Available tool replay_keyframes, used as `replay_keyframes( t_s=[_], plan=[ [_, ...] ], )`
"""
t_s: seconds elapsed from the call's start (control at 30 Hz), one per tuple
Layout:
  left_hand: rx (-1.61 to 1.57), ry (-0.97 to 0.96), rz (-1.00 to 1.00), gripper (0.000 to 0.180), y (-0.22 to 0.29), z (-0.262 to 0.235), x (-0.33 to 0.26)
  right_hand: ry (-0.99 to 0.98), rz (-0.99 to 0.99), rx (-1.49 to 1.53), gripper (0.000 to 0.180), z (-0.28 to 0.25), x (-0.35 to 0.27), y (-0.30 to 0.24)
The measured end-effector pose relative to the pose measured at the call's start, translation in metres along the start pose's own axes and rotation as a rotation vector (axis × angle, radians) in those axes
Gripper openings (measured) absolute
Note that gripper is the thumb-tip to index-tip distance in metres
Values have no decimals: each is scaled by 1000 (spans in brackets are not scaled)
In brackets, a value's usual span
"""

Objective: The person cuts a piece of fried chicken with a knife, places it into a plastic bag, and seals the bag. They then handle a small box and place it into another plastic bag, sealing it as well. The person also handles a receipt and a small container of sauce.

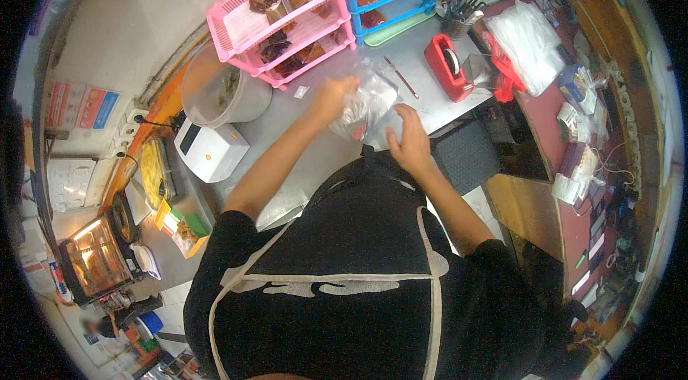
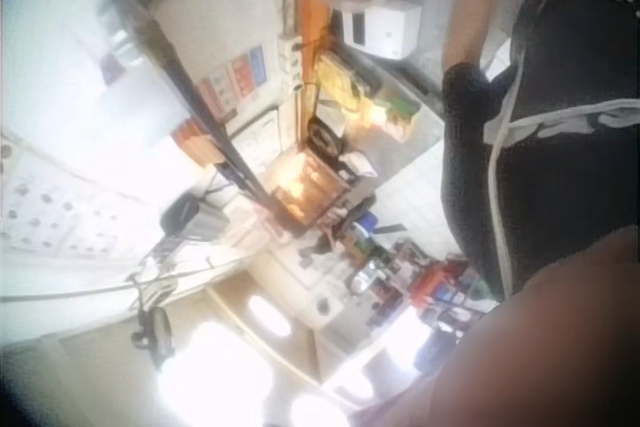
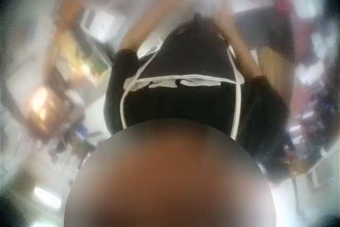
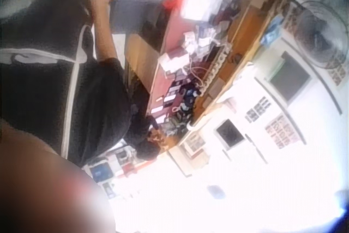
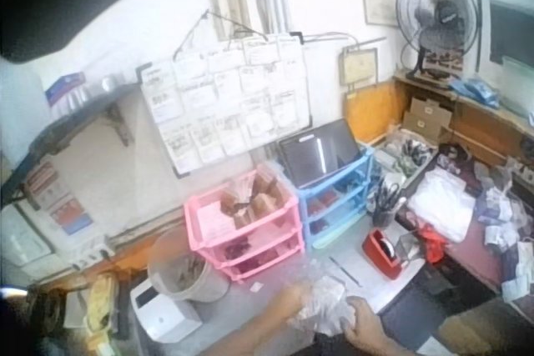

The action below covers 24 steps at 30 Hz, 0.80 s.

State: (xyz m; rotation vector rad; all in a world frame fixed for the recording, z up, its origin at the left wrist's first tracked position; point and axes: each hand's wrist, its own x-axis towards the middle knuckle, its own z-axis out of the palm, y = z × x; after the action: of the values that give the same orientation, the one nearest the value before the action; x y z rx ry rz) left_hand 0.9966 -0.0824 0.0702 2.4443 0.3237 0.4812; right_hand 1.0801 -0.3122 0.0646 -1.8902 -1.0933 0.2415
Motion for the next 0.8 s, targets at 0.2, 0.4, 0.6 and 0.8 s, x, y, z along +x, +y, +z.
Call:
replay_keyframes(
  t_s=[0.2, 0.4, 0.6, 0.8],
  plan=[
    [-195, 283, -415, 26, 80, -130, 44, 128, -384, -325, 85, 1, 17, 11],
    [-1009, 95, -709, 30, 152, -209, 65, 321, -174, 862, 89, -5, 104, -3],
    [-200, 173, -317, 28, 185, -220, 62, 280, -304, 175, 77, -61, 105, -37],
    [533, -29, 342, 22, 138, -180, 63, -561, 245, 2311, 71, -25, 83, -46]
  ],
)
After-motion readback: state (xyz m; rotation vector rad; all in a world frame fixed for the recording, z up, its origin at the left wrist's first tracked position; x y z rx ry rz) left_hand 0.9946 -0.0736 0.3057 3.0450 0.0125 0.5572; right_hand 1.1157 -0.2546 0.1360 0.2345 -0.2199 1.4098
